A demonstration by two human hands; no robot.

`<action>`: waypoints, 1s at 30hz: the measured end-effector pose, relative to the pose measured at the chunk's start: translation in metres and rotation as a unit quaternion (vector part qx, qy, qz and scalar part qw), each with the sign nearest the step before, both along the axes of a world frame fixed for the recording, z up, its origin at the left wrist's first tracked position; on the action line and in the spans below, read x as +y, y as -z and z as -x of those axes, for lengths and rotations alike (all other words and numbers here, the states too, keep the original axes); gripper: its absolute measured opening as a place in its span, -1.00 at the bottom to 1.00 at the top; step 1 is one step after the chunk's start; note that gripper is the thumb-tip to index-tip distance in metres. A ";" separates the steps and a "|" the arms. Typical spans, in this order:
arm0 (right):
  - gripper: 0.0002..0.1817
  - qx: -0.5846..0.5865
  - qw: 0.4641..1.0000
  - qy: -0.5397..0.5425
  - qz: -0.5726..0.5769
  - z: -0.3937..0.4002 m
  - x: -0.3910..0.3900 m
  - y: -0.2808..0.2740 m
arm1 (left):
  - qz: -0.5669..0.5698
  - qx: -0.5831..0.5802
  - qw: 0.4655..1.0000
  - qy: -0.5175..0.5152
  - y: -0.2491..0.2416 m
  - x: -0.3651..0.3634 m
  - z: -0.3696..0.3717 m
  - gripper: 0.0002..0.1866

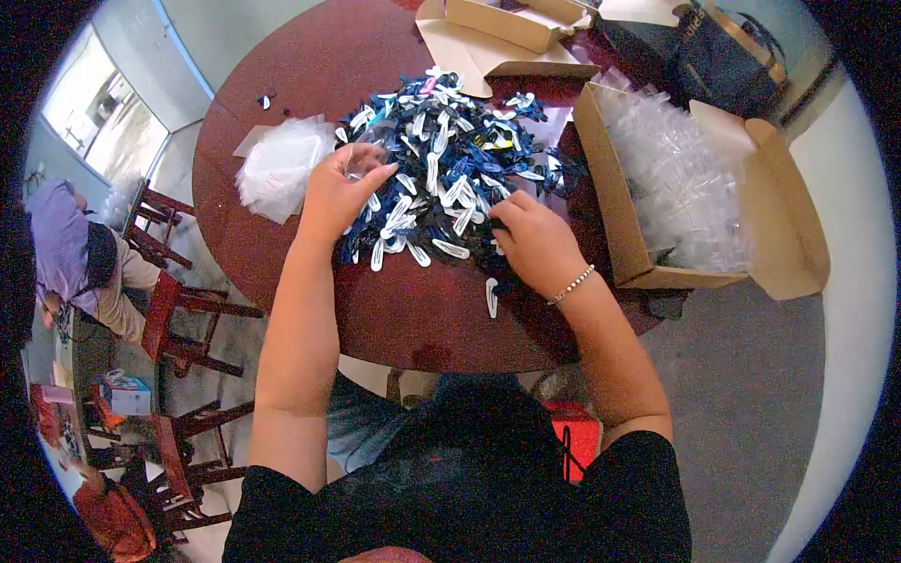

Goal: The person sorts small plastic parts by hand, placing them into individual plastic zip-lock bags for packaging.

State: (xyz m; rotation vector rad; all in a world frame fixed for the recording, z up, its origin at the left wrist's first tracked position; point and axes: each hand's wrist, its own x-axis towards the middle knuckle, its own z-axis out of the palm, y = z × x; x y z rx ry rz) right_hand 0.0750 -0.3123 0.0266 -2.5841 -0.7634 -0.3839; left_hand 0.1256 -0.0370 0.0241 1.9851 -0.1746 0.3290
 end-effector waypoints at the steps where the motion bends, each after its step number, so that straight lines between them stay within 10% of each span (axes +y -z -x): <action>1: -0.79 0.037 0.999 0.005 -0.017 0.000 -0.002 -0.003 | 0.001 -0.001 1.000 -0.001 -0.002 0.000 0.001 -0.63; 18: -0.84 0.033 0.999 0.040 0.014 0.000 -0.013 -0.002 | -0.008 -0.009 0.999 0.043 0.002 -0.002 0.002 -0.63; 30: -0.83 0.009 0.958 -0.046 -0.282 -0.018 0.072 -0.053 | 0.030 -0.023 0.993 0.110 -0.003 -0.006 0.009 -0.63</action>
